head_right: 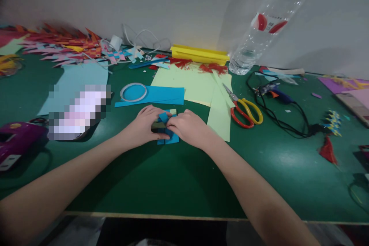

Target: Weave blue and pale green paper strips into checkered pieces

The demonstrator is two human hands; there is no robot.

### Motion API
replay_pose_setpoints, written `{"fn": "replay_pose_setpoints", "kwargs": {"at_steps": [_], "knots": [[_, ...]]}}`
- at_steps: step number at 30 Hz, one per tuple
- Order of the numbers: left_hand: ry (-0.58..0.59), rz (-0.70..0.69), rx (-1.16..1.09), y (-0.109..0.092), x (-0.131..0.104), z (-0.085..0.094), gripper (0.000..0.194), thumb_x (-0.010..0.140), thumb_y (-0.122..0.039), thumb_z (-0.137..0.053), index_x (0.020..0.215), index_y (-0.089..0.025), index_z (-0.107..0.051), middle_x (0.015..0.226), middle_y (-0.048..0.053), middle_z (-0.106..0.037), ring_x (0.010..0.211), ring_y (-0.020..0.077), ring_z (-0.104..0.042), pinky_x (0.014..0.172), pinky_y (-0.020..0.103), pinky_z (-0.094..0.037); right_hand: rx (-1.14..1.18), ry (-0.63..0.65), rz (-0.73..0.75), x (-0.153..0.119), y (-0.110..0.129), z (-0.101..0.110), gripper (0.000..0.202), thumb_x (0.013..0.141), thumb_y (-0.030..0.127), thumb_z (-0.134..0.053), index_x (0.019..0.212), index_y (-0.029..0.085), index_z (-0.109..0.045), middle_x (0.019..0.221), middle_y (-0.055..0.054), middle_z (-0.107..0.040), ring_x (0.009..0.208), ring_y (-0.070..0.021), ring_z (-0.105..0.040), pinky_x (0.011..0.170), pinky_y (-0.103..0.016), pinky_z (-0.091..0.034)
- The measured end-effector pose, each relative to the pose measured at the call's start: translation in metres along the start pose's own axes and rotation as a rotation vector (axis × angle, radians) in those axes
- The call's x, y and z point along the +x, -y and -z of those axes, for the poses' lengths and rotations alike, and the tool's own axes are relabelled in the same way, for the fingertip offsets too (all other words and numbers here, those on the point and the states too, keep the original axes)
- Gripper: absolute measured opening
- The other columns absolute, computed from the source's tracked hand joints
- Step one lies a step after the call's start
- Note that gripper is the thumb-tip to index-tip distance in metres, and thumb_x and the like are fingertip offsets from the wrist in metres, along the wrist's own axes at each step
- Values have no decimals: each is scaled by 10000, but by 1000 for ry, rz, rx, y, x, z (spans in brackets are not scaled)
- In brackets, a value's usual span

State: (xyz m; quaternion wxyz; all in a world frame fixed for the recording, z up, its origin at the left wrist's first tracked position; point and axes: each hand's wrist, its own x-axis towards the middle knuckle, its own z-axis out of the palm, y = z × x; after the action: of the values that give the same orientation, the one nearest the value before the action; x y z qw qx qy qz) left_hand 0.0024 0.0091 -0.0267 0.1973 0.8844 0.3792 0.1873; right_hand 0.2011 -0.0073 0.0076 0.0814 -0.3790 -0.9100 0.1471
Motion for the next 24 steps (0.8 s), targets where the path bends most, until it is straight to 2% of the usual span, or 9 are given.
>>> {"fn": "replay_pose_setpoints", "kwargs": {"at_steps": [5,13,24], "knots": [[20,-3,48,-2,0,0,509,710,-571,-671,1053,-224,-525,1107,58,-569,1128,269,-470,1054,487,-250,-104,-29,-5,1,1,-3,239,948,233,-418,923,158,-644,813,-50,-678,736,-169,-583,700,-304,-310],[-9,-14,50,-1,1,0,467,676,-569,-699,897,-210,-498,994,37,-567,1026,256,-506,1020,477,-297,-281,-115,-22,2,3,-8,336,976,239,-316,919,125,-627,775,-69,-672,715,-178,-583,673,-317,-273],[-17,-19,39,0,1,-1,484,681,-577,-691,920,-219,-471,990,33,-568,1022,256,-511,1016,478,-297,-305,-202,-54,2,6,-10,341,980,250,-306,918,133,-620,782,-76,-689,717,-175,-613,678,-322,-297]]}}
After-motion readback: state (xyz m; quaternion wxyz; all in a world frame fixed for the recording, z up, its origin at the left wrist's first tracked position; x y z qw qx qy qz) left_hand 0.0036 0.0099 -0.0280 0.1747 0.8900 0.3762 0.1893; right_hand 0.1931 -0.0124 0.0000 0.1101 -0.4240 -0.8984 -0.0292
